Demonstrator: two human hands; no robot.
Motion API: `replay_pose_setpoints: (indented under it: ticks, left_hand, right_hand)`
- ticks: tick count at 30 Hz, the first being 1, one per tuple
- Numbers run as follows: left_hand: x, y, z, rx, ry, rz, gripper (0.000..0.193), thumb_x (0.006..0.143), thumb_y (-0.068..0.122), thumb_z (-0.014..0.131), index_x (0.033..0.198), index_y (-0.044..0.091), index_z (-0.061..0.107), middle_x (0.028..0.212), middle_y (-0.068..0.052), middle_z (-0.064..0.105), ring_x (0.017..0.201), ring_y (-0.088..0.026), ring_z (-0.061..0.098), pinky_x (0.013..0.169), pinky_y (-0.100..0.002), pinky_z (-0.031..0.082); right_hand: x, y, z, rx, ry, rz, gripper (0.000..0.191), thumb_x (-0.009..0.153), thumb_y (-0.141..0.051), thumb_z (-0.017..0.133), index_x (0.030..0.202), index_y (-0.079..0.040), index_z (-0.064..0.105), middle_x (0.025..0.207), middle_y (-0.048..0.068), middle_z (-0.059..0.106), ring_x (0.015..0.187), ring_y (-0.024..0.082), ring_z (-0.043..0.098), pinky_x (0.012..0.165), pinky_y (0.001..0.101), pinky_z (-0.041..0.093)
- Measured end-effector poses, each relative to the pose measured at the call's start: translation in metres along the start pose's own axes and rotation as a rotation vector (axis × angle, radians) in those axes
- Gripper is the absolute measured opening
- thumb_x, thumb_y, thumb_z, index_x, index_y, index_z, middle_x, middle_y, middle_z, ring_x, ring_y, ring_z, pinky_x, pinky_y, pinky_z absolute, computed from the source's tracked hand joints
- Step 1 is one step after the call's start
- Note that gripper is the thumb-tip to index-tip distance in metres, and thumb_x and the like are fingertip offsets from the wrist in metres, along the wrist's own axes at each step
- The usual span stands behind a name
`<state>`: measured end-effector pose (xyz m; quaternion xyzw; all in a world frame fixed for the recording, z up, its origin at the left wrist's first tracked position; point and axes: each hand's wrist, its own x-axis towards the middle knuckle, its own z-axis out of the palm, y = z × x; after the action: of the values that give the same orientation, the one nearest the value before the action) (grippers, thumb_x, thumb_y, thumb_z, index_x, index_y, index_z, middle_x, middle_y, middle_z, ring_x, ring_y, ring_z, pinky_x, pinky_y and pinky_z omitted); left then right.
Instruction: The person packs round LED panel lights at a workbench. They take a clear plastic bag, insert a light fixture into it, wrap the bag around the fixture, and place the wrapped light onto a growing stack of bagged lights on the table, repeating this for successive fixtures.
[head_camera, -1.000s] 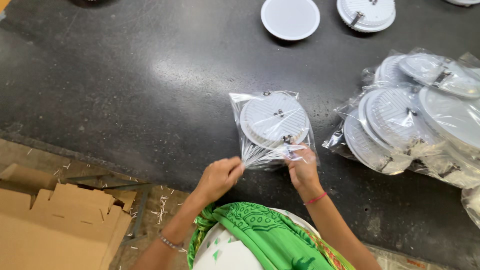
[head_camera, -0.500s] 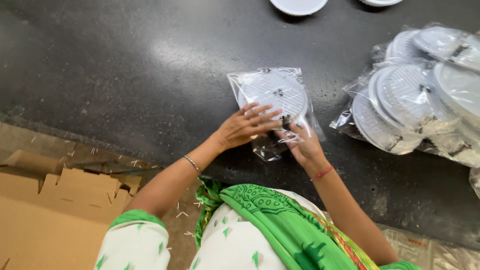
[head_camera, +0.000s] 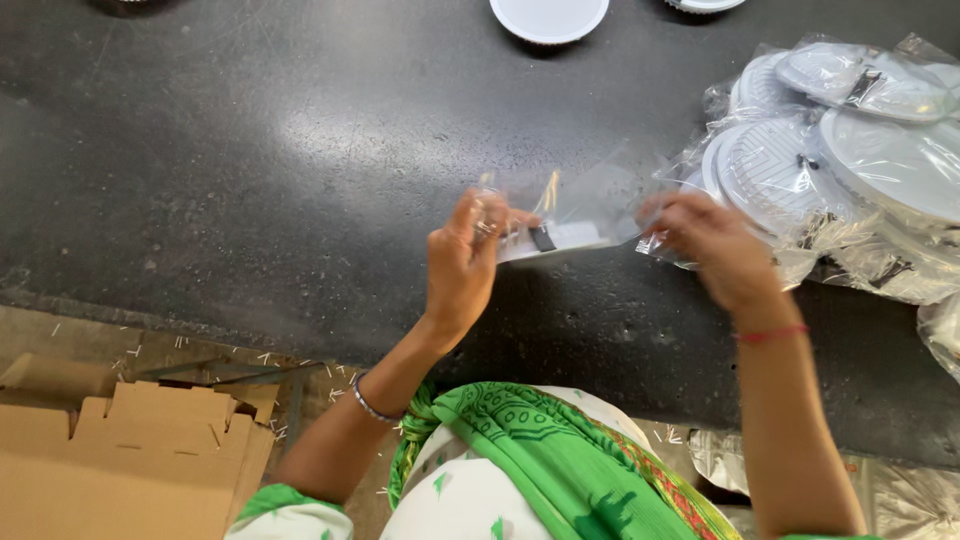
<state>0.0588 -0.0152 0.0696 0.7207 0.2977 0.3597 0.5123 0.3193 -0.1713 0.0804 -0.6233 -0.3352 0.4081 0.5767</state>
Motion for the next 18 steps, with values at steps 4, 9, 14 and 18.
replay_pose_setpoints:
  ticks: [4,9,14,18]
  left_hand:
    - [-0.013,0.011,-0.009,-0.541,-0.007,-0.172,0.020,0.109,0.021,0.053,0.103,0.002,0.058,0.096,-0.017,0.077,0.083,-0.019,0.077,0.075,-0.031,0.064]
    - [-0.038,0.008,-0.005,-0.711,-0.037,-0.332,0.022,0.109,0.024,0.052,0.101,0.004,0.055,0.099,-0.019,0.076,0.089,-0.021,0.076,0.077,-0.031,0.062]
    - [-0.043,0.014,-0.007,-0.537,0.012,-0.269,0.026,0.105,0.028,0.057,0.107,0.003,0.063,0.105,-0.004,0.069,0.095,-0.017,0.074,0.078,-0.031,0.063]
    - [-0.040,0.027,-0.009,-0.259,0.040,-0.186,0.024,0.099,0.029,0.066,0.103,0.005,0.070,0.099,0.003,0.056,0.093,-0.013,0.069,0.072,-0.029,0.067]
  right_hand:
    - [0.008,0.031,0.036,0.112,-0.482,0.160,0.040,0.097,-0.025,0.065,0.129,-0.002,0.071,0.118,0.010,0.074,0.104,0.016,0.069,0.091,0.0319,0.056]
    - [0.012,0.026,0.051,-0.049,-0.594,0.158,0.043,0.097,-0.030,0.067,0.126,0.001,0.073,0.112,0.007,0.076,0.098,0.013,0.067,0.087,0.0316,0.056]
    - [0.017,0.002,0.060,-0.142,-0.742,0.086,0.047,0.089,-0.028,0.075,0.126,0.002,0.072,0.110,0.007,0.077,0.099,0.012,0.069,0.090,0.0297,0.056]
    - [0.013,-0.017,0.072,-0.365,-0.744,-0.011,0.043,0.089,-0.026,0.074,0.122,0.001,0.071,0.103,0.008,0.079,0.093,0.011,0.071,0.086,0.0275,0.059]
